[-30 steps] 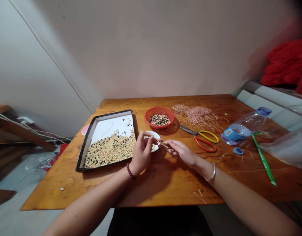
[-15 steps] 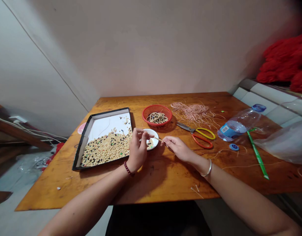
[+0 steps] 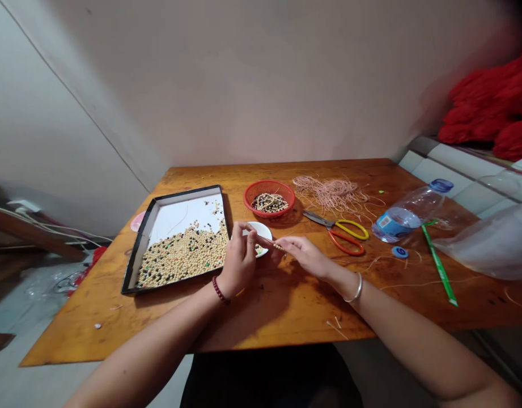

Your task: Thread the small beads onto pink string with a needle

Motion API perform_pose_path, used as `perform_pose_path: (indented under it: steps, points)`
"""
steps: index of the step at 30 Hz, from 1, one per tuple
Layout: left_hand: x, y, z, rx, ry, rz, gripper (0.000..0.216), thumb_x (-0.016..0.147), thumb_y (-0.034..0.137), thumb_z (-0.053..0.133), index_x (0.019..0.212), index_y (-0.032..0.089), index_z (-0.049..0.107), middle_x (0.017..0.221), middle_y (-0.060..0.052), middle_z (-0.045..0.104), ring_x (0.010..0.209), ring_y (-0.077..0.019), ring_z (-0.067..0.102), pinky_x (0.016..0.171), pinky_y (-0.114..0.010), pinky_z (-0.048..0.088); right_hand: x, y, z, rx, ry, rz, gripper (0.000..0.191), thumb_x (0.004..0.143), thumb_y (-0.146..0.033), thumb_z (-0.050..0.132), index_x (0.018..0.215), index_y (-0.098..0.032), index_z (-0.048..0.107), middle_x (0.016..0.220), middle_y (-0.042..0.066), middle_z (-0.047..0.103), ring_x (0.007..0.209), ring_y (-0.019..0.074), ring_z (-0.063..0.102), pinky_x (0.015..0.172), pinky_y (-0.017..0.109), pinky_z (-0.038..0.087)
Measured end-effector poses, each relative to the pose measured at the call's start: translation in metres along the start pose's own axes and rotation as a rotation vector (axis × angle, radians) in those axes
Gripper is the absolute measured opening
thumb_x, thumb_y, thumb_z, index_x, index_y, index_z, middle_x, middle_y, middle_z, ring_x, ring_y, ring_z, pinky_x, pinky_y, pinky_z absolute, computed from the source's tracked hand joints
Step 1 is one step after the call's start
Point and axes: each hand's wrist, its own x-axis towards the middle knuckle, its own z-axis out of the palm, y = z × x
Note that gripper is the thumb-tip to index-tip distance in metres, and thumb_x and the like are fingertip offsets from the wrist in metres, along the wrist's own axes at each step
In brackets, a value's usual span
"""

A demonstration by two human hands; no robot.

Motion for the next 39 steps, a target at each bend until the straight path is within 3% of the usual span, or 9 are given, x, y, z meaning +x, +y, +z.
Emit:
perform_pose_path:
  steps: [6,10,15,23,27,30,35,39]
  points:
    - [0.005,0.001,-0.001,-0.104,-0.076,-0.095,0.023,0.091,0.040,0.052,0.097,0.020,0.045,0.085,-0.006,0.069,0.076,-0.0168,0.068,0.060,-0.024,0.050,0.000,0.007,0.002,0.026,0.029,0.050,0.047,0.083,-0.061,0.053,0.080,-0.015,0.060,0.057,-0.004,0.045,0.050,0.0081,0.039,0.047,0.022,0.032]
    - [0.008,-0.001,-0.001,-0.037,-0.124,-0.085,0.022,0.081,0.039,0.065,0.084,0.017,0.061,0.088,-0.008,0.068,0.082,-0.0181,0.066,0.064,-0.025,0.052,0.001,0.008,0.002,0.069,0.031,0.044,0.045,0.084,-0.060,0.051,0.073,-0.017,0.053,0.055,-0.006,0.037,0.047,0.0068,0.031,0.043,0.020,0.025]
    - [0.004,-0.003,0.002,-0.076,-0.096,-0.054,0.020,0.085,0.037,0.061,0.083,0.017,0.061,0.085,-0.007,0.066,0.080,-0.0166,0.064,0.064,-0.024,0.052,0.002,0.007,0.003,0.057,0.036,0.058,0.047,0.083,-0.062,0.050,0.071,-0.017,0.053,0.056,-0.005,0.041,0.044,0.0062,0.032,0.041,0.021,0.025]
    - [0.001,-0.001,0.004,-0.170,-0.077,-0.150,0.021,0.093,0.040,0.047,0.094,0.020,0.042,0.081,-0.004,0.065,0.075,-0.0151,0.066,0.051,-0.019,0.047,0.002,0.011,0.004,0.025,0.042,0.058,0.046,0.085,-0.060,0.048,0.075,-0.015,0.057,0.063,-0.002,0.049,0.044,0.0055,0.038,0.042,0.020,0.030]
    - [0.000,-0.003,0.005,-0.142,-0.064,-0.142,0.020,0.093,0.039,0.046,0.095,0.020,0.042,0.082,-0.005,0.065,0.076,-0.0153,0.066,0.055,-0.021,0.048,0.003,0.013,0.004,0.047,0.035,0.092,0.043,0.085,-0.058,0.047,0.079,-0.016,0.057,0.065,-0.002,0.052,0.045,0.0062,0.043,0.043,0.020,0.033]
    - [-0.002,-0.005,0.006,-0.089,-0.035,-0.125,0.020,0.091,0.039,0.050,0.093,0.019,0.046,0.095,-0.008,0.065,0.087,-0.0175,0.066,0.058,-0.022,0.050,0.003,0.014,0.003,0.027,0.050,0.111,0.040,0.087,-0.054,0.045,0.077,-0.017,0.056,0.063,-0.002,0.052,0.046,0.0079,0.046,0.045,0.021,0.037]
    - [-0.001,-0.003,0.005,-0.065,0.040,-0.132,0.021,0.089,0.040,0.053,0.090,0.019,0.049,0.095,-0.009,0.066,0.090,-0.0200,0.065,0.053,-0.021,0.050,0.003,0.018,0.000,-0.169,0.151,0.108,0.030,0.087,-0.036,0.042,0.068,-0.018,0.055,0.062,0.000,0.055,0.052,0.0106,0.050,0.052,0.023,0.040]
    - [0.001,-0.002,0.005,-0.080,-0.007,-0.111,0.018,0.090,0.037,0.052,0.089,0.020,0.047,0.087,-0.008,0.066,0.088,-0.0197,0.067,0.054,-0.021,0.050,0.001,0.021,-0.006,-0.414,0.229,0.138,0.030,0.083,-0.024,0.042,0.060,-0.019,0.060,0.064,0.003,0.063,0.064,0.0165,0.058,0.065,0.028,0.042]
